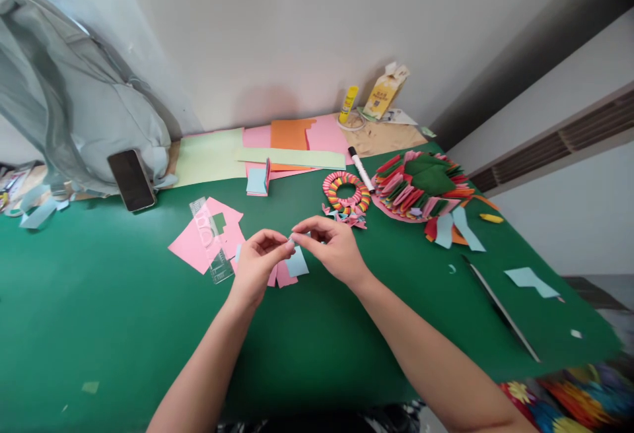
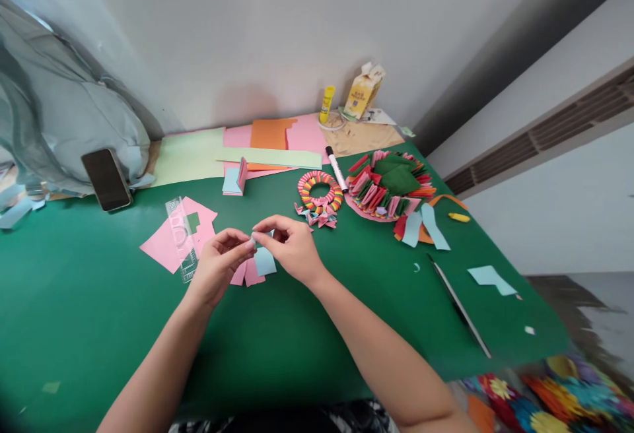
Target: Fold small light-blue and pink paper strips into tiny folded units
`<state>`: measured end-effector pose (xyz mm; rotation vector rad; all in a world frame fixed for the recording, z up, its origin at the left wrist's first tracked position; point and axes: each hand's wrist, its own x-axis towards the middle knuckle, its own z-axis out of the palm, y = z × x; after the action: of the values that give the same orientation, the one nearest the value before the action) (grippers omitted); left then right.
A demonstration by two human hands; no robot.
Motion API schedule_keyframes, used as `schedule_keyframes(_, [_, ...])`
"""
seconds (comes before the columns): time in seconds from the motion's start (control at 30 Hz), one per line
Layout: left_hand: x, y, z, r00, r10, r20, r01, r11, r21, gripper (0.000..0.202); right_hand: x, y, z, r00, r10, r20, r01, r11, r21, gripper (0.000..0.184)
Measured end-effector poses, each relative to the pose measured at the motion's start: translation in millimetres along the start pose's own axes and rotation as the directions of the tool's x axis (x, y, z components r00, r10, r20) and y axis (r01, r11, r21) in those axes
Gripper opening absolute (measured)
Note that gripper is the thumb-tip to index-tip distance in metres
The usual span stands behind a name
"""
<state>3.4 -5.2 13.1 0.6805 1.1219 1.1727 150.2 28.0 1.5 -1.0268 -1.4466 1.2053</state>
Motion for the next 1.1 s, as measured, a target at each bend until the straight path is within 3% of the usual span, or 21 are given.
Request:
schedule_keyframes(0.4, [1.7, 1.6, -0.7, 0.998, 0.042, -0.042, -0.039, 0.997, 0.071, 0.030, 0.3, 1.6, -1.1, 1.000, 0.007, -0.023, -0.007, 1.000, -0.005, 0.016])
schedule_keyframes(0.7, [2.4, 1.3, -0.9, 0.993, 0.079, -0.090, -0.071, 0.993, 0.091, 0.028, 1.5, 5.2, -1.9, 0.998, 0.051, 0.029, -0.051, 0.998, 0.021, 0.022])
schedule_keyframes(1.1, [2.1, 1.1, -0.3, 0.993, 0.094, -0.077, -0.087, 0.992, 0.086, 0.029, 0.3, 3.8, -1.1, 0.999, 0.045, 0.019, -0.046, 0.998, 0.036, 0.017])
